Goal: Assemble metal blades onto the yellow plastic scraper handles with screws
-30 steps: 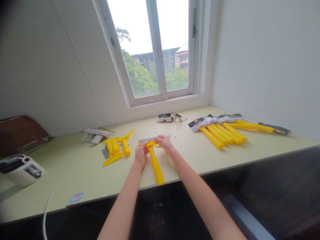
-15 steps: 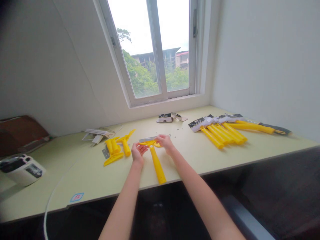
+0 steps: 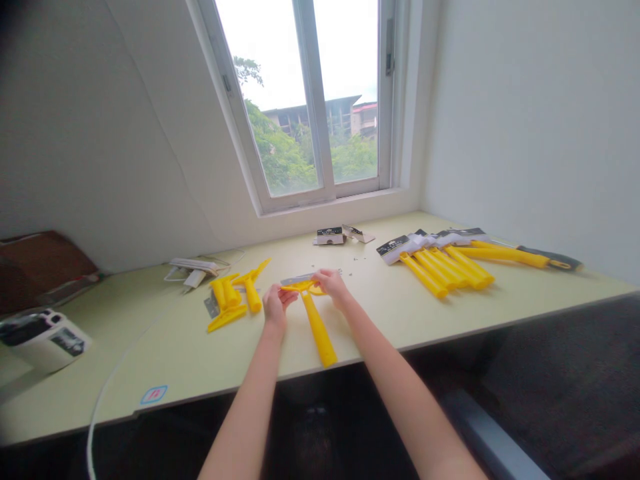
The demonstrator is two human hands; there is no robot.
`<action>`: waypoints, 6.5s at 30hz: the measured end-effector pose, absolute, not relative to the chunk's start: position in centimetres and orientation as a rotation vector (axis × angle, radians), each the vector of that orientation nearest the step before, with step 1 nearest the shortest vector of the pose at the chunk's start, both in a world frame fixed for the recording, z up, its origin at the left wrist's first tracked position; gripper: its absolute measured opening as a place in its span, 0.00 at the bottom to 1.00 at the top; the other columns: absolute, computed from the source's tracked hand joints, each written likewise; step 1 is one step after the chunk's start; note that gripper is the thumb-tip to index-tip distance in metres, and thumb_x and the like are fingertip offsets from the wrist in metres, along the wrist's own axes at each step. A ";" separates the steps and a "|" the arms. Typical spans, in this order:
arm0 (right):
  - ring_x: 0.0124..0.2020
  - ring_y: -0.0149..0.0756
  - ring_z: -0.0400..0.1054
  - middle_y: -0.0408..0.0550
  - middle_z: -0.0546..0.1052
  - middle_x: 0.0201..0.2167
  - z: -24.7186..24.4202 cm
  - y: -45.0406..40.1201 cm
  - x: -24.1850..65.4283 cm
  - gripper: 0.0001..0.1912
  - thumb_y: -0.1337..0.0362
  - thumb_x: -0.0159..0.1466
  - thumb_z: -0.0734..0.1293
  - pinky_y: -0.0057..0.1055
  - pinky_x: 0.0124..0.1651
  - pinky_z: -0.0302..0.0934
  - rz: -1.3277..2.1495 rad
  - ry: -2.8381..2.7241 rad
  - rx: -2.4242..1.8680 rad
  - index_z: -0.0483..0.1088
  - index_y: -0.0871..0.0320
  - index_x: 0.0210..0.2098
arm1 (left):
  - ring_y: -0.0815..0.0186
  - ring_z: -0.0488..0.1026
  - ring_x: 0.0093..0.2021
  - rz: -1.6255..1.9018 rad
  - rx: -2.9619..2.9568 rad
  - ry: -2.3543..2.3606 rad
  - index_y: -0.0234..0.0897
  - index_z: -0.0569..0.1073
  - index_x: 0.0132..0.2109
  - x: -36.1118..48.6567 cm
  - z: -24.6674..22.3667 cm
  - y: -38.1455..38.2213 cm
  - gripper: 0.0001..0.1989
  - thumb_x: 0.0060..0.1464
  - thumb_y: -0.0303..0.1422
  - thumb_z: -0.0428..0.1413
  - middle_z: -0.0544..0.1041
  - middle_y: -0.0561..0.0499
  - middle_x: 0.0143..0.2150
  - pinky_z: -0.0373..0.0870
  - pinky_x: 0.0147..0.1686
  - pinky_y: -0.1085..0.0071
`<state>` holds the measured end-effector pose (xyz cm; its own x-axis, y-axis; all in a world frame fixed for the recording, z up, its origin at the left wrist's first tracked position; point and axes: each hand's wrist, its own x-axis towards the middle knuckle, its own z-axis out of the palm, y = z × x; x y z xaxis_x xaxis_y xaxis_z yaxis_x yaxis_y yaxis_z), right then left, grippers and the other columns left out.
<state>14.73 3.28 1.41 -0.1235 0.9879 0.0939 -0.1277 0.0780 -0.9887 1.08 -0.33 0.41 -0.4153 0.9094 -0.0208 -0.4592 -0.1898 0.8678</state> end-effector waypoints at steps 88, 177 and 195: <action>0.22 0.31 0.66 0.44 0.73 0.20 2.1 3.4 15.1 0.14 0.59 0.48 0.67 0.28 0.26 0.59 1.034 -1.306 -0.792 0.70 0.61 0.32 | 0.64 0.73 0.19 1.690 0.680 1.292 0.29 0.68 0.29 0.7 -0.2 0.2 0.07 0.47 0.29 0.48 0.73 0.47 0.19 0.72 0.23 0.68; 0.26 0.30 0.65 0.46 0.73 0.24 2.2 1.9 15.0 0.07 0.65 0.46 0.66 0.27 0.27 0.61 1.199 -1.540 -0.849 0.74 0.62 0.25 | 0.67 0.70 0.18 1.700 0.671 1.086 0.31 0.68 0.27 0.8 0.0 -0.1 0.09 0.41 0.33 0.49 0.74 0.49 0.20 0.67 0.24 0.70; 0.20 0.28 0.63 0.41 0.70 0.19 2.1 1.6 14.2 0.08 0.65 0.45 0.68 0.27 0.25 0.57 1.213 -1.449 -0.775 0.70 0.61 0.26 | 0.73 0.61 0.12 1.372 1.037 0.867 0.34 0.61 0.35 2.7 0.1 -0.7 0.12 0.46 0.38 0.50 0.65 0.57 0.18 0.55 0.11 0.77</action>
